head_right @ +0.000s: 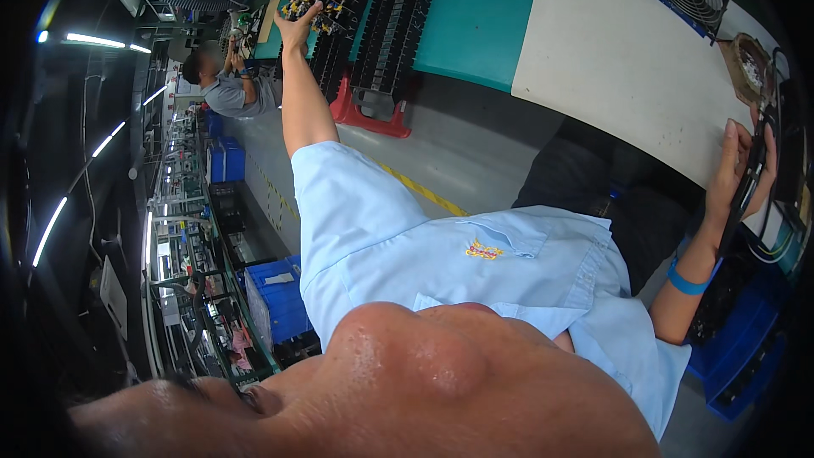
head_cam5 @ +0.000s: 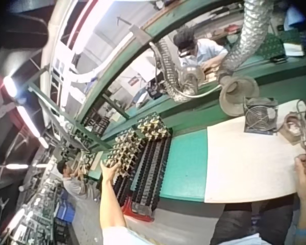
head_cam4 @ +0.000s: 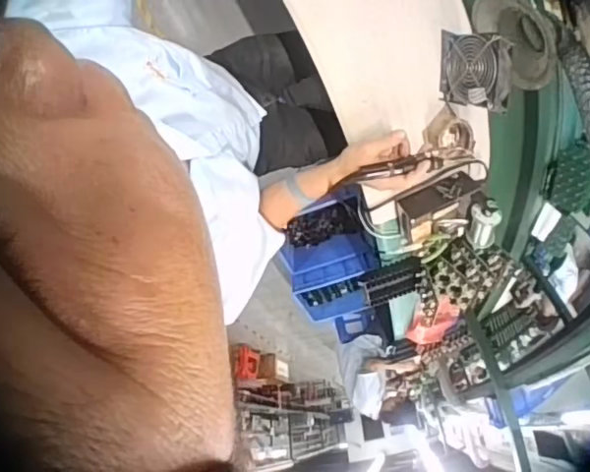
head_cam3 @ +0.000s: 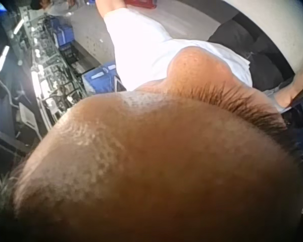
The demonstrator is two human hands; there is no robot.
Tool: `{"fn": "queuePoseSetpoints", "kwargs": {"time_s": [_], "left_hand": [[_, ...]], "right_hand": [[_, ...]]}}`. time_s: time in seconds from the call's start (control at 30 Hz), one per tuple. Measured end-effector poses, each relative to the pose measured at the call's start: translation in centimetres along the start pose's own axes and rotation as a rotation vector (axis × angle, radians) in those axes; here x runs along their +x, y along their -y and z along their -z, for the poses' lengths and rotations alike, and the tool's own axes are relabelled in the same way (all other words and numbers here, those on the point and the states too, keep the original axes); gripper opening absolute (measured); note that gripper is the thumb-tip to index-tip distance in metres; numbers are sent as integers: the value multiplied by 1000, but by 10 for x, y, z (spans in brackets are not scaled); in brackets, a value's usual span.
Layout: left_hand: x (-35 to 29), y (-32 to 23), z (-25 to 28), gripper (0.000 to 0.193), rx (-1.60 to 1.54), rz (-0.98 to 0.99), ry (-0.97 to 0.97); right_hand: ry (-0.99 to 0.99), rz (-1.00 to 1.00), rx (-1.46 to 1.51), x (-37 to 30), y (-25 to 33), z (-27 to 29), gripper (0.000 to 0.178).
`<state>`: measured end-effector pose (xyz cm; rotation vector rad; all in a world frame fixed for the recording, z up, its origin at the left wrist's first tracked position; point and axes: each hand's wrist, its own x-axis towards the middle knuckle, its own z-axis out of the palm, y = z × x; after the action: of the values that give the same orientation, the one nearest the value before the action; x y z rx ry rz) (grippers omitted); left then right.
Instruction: Soldering components onto a printed circuit board and trimming lead wires with pliers.
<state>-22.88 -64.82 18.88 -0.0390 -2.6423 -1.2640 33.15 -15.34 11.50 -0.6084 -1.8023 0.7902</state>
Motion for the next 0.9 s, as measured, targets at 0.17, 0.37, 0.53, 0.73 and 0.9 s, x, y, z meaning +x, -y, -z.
{"fn": "queuePoseSetpoints", "kwargs": {"time_s": [0.17,0.37,0.53,0.73,0.9], "left_hand": [[18,7,17,140,-63,-11,24],[6,1,-2,142,-32,-46,54],[11,3,-9,132,-35,-33,20],[25,20,21,128,-453,233,-25],[20,-15,-2,123,-400,633,2]], "right_hand": [[-1,-1,-3,2,-7,-4,48],[7,2,10,0,-4,-9,48],[9,-33,-24,6,22,-14,48],[8,6,3,3,7,-24,48],[-1,5,-41,-6,1,-23,47]]}}
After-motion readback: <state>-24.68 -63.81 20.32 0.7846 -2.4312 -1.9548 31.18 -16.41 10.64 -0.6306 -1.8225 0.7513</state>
